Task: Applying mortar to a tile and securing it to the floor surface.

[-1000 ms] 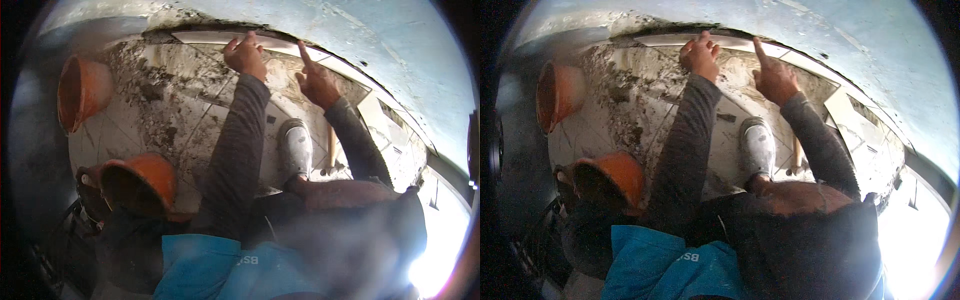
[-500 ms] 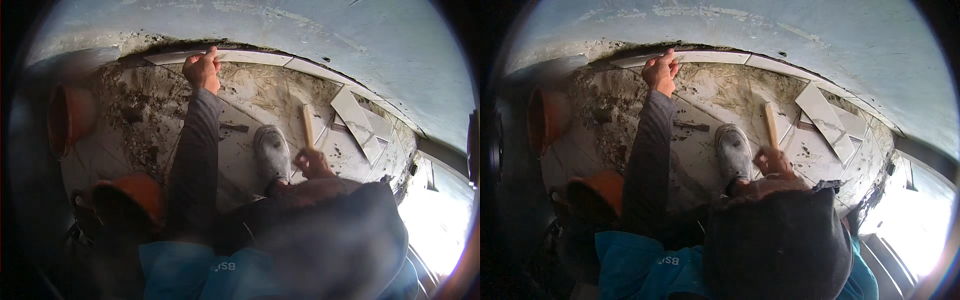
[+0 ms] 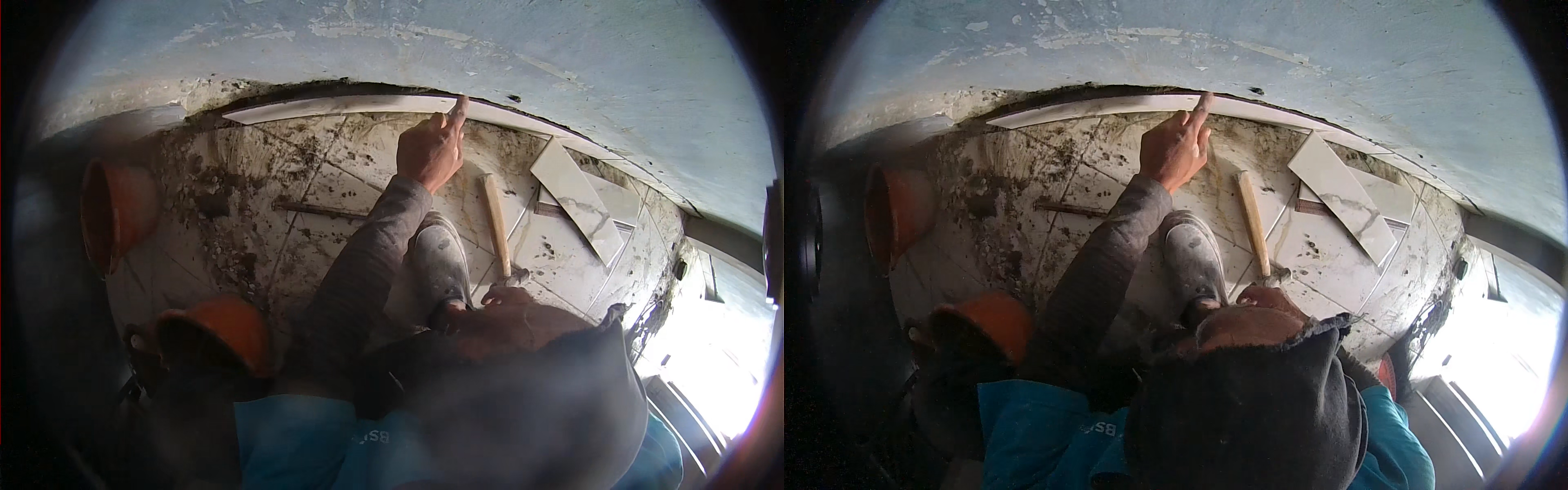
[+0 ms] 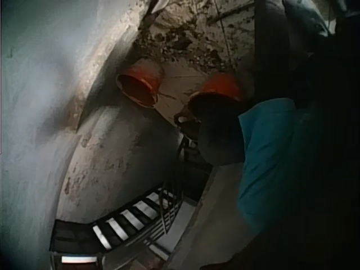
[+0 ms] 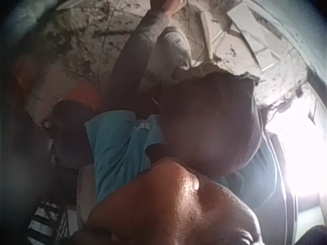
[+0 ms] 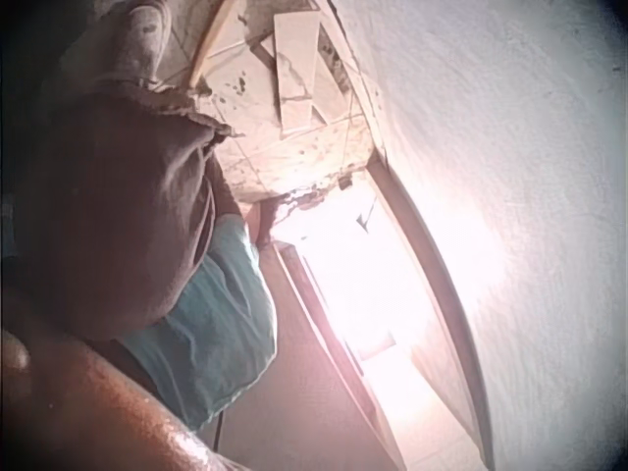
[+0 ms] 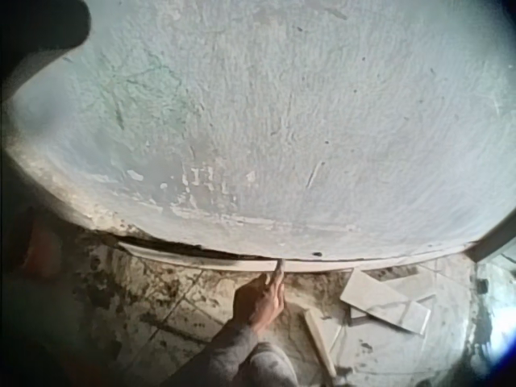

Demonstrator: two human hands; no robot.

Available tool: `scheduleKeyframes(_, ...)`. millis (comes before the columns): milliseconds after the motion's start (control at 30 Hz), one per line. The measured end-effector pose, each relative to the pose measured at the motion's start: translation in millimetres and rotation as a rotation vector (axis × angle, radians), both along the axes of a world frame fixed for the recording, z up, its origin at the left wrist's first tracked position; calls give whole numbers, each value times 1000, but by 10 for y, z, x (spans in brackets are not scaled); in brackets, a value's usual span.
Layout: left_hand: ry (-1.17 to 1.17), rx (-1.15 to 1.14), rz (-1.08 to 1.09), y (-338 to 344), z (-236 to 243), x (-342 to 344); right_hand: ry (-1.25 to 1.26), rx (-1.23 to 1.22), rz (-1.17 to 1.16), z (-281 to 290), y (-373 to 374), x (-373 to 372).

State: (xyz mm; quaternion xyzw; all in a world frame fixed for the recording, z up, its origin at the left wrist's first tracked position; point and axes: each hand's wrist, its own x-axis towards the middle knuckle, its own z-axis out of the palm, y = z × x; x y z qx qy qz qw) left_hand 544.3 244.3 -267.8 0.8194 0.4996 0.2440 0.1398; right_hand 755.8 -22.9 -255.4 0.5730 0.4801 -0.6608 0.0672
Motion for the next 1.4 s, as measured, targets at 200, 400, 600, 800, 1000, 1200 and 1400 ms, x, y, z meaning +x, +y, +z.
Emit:
scheduleKeyframes(200,67,14,38,17,-65,76,-69,47,-19,-218,-132,121)
scheduleKeyframes(400,47,-10,-13,29,-77,55,-45,122,-27,-53,9,31)
scheduleKeyframes(600,-140,29,126,11,-18,-125,-238,280,-106,199,432,-218)
scheduleKeyframes(800,-100,181,47,75,-38,-117,-484,678,-151,249,353,-186)
scheduleKeyframes(1000,-53,180,27,65,-111,36,-620,763,47,136,-88,41)
scheduleKeyframes(1200,16,140,34,59,-168,54,-576,677,47,61,-165,83)
scheduleKeyframes(1400,30,59,64,72,-115,31,-419,802,230,-7,-155,88)
